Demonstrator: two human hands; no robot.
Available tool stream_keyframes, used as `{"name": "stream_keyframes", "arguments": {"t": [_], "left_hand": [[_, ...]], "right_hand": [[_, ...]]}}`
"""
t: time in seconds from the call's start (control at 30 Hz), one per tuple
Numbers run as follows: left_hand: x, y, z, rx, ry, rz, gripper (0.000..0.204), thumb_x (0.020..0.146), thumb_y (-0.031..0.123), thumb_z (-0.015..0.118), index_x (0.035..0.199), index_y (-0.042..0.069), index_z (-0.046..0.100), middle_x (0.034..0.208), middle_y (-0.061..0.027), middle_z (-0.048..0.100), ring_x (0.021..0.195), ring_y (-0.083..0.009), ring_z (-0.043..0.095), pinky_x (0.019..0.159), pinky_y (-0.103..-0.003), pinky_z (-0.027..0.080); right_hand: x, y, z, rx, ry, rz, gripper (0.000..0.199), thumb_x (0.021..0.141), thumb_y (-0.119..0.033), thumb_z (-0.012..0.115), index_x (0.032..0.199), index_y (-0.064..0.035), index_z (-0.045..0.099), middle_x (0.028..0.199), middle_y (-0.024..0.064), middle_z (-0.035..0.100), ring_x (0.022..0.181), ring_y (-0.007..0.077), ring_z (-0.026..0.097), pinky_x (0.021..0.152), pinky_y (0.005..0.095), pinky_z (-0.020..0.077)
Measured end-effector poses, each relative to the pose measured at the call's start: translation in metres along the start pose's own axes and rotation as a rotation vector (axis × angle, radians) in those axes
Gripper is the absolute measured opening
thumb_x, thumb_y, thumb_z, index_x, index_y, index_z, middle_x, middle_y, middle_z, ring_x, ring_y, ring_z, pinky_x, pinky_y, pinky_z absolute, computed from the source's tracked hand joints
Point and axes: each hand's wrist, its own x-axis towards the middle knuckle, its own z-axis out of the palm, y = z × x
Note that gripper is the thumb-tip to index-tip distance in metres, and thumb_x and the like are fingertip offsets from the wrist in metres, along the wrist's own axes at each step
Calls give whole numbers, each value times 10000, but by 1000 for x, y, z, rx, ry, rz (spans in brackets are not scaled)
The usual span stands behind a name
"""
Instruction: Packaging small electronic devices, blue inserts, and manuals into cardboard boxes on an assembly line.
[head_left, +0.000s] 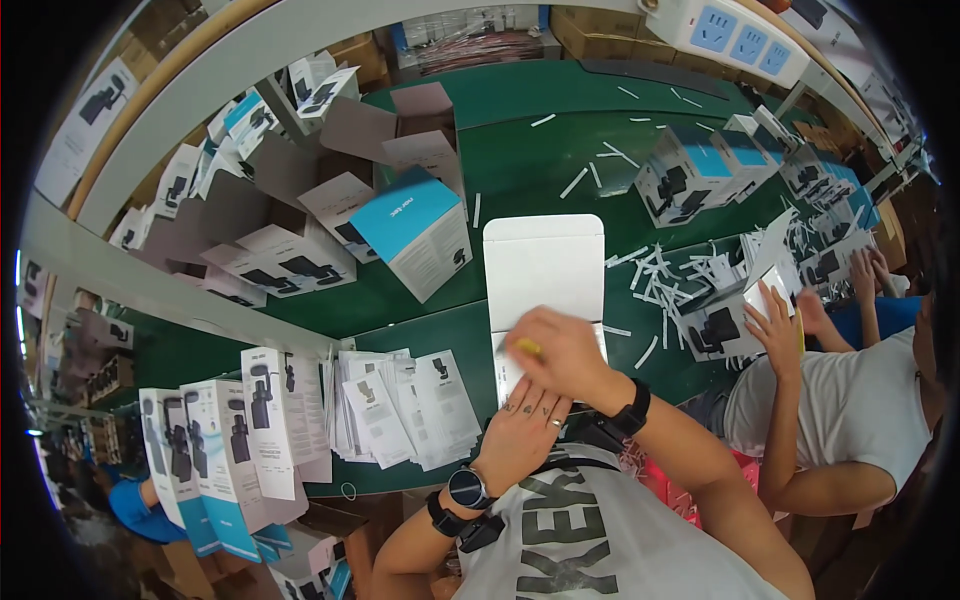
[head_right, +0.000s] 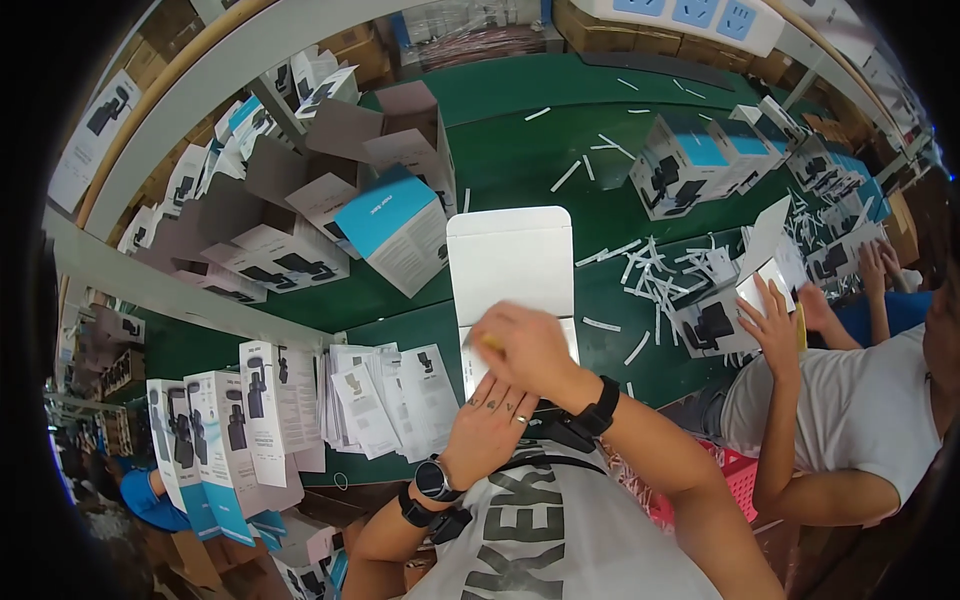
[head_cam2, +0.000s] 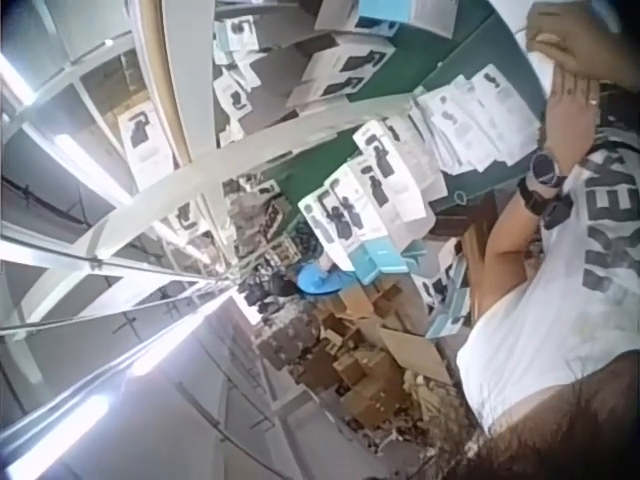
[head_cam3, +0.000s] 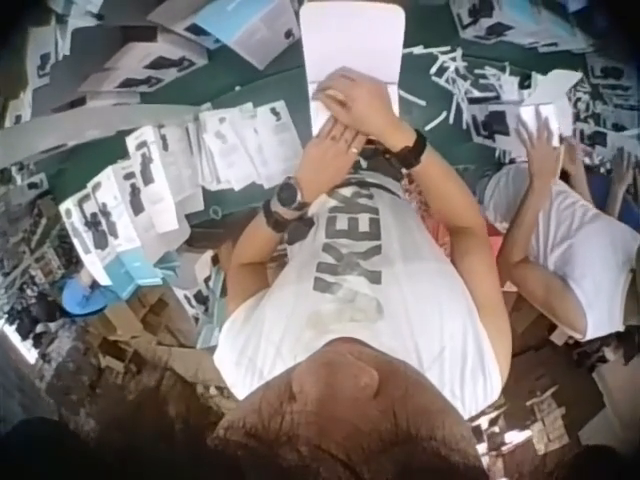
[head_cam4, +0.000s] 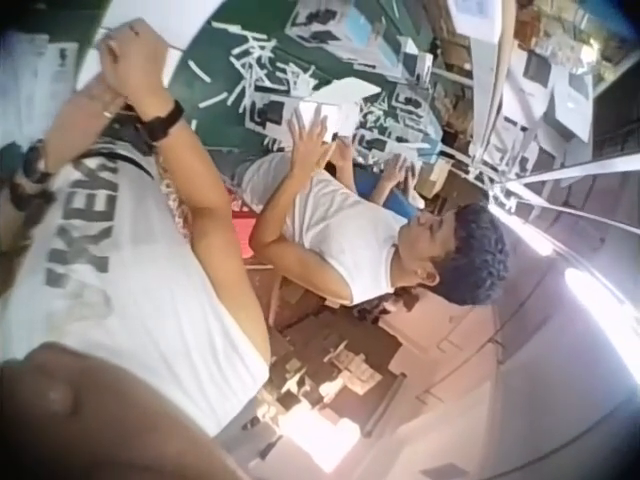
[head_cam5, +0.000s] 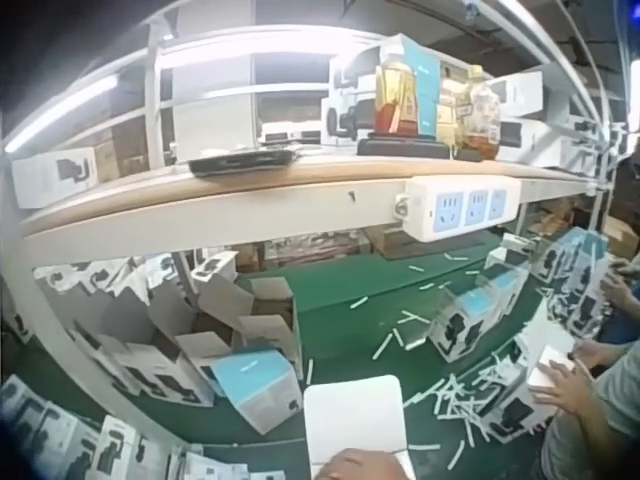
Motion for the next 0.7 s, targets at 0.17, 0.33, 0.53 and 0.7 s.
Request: {"name": "stream_keyframes", "arguments": {"t": [0.17,0.33,0.53,0.7], "left_hand": [[-7,-5,3,-93,32,-12,481,910,125,577,1373,11,635,1363,-177,642,1326,-360,583,1212,-500,374],[-9,-9,-4,-71,-3,-7,492,907,124,583,1382,8,628,1389,-176,632,1333,-355,580,1204,-491,385],[-4,0,-17,45,58,-69,545,915,96,579,1450,-9,576,1546,-202,534,1442,-361,507,1231,-488,359],[-14,-17,-13,-50,14,10,596,933,89,574,1515,-22,508,1642,-212,429,1517,-369,423,1268,-484,305]], "right_hand": [[5,-9,5,44,-111,-137,199,816,-156,821,991,-115,737,927,66,687,814,304,698,670,415,557],[12,-11,19,-16,-107,-99,224,819,-155,817,1008,-87,718,894,92,670,813,319,685,687,398,553],[-34,27,-42,187,353,373,262,930,17,691,1180,-36,637,906,34,617,843,139,607,800,291,515],[-71,71,-102,-151,222,286,402,1006,-54,638,1406,-39,600,1169,91,681,806,157,631,759,298,525]]}}
